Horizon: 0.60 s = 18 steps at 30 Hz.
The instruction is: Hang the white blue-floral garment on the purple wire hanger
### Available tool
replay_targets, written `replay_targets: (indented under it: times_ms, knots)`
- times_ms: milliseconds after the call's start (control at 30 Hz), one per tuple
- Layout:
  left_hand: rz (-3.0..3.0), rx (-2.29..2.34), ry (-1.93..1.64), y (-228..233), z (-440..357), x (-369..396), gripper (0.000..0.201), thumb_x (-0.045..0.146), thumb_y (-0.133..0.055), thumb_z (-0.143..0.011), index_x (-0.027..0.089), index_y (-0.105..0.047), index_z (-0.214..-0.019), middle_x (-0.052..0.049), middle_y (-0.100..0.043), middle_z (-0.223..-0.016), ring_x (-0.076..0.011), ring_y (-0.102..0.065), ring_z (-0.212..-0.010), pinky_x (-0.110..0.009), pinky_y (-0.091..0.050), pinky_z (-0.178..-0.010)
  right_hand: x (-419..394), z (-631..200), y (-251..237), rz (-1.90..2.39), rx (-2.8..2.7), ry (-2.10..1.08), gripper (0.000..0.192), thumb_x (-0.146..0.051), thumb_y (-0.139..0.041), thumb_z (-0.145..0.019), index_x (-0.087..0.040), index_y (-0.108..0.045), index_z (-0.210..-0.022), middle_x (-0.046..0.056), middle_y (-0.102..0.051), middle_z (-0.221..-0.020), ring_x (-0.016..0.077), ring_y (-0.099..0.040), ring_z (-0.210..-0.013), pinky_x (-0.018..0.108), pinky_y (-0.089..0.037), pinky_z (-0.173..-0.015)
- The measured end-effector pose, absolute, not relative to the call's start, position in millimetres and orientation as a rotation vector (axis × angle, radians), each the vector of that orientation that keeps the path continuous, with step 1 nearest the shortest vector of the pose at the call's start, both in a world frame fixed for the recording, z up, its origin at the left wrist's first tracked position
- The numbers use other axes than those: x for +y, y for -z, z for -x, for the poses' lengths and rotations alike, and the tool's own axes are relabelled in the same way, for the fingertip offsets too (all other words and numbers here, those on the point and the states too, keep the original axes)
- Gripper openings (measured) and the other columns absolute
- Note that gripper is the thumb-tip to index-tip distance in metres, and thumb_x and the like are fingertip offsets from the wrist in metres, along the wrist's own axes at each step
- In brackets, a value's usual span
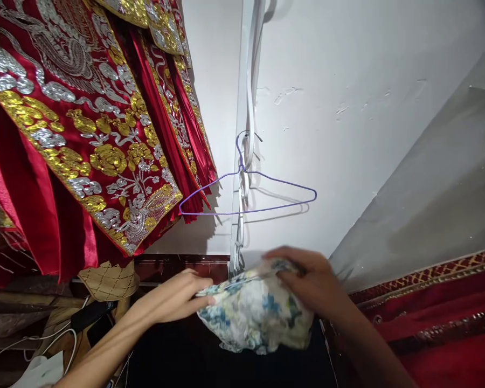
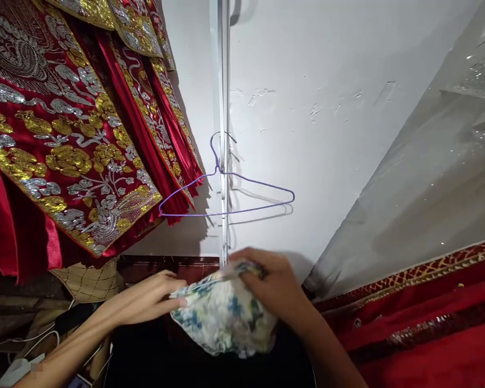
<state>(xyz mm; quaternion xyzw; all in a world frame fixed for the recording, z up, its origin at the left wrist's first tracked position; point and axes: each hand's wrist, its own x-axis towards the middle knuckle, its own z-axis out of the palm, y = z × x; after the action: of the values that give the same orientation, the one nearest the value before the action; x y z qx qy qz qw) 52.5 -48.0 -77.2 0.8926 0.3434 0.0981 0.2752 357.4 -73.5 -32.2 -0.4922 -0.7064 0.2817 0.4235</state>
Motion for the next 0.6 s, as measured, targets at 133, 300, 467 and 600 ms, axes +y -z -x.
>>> replay_targets:
  times_ms: [133, 300, 467, 600]
  knots:
    - [-2.49, 1.126, -0.123, 62, -40, -37, 0.04, 0.048, -0.043, -0.101, 0.02, -0.064, -0.081, -0.004, -0.069, -0.08, -0.0224, -0.064, -0.082, -0.037, -0.041, -0.097, -37, -367, 25, 1.217, -1.427, -0.519, 0.062, -0.021, -0.064, -0.078, -0.024, -0.061, -0.14, 0.004, -0.071, -0.089, 0.0196, -0.065, -0.072, 0.028, -0.05, -0.062]
    - [-2.54, 1.321, -0.134, 69, -23, -21, 0.033, 0.048, -0.052, -0.097, 0.024, -0.073, -0.105, -0.009, -0.072, -0.12, -0.0306, -0.063, -0.118, -0.053, -0.03, -0.115, 21, -363, 44, 1.179, -1.61, -0.624, 0.072, -0.028, -0.061, -0.083, -0.024, -0.046, -0.153, 0.009, -0.065, -0.135, 0.0301, -0.06, -0.121, 0.038, -0.048, -0.1]
    - [-2.596, 1.558, -0.405, 81, -5, 1, 0.03, 0.029, -0.052, -0.094, 0.02, -0.075, -0.11, -0.012, -0.053, -0.151, -0.0308, -0.044, -0.143, -0.049, -0.036, -0.119, 43, -376, 57, 1.218, -1.737, -0.608, 0.037, -0.025, -0.049, -0.087, -0.019, -0.07, -0.116, 0.006, -0.073, -0.109, 0.0252, -0.065, -0.099, 0.032, -0.048, -0.082]
    - [-2.581, 1.547, -0.725, 64, -10, 4, 0.036, 0.028, -0.04, -0.1, 0.02, -0.075, -0.106, -0.009, -0.049, -0.154, -0.0294, -0.038, -0.146, -0.052, -0.036, -0.12, 33, -395, 38, 1.285, -1.734, -0.494, 0.018, -0.023, -0.049, -0.082, -0.018, -0.063, -0.074, 0.0, -0.06, -0.068, 0.0165, -0.054, -0.067, 0.026, -0.036, -0.059]
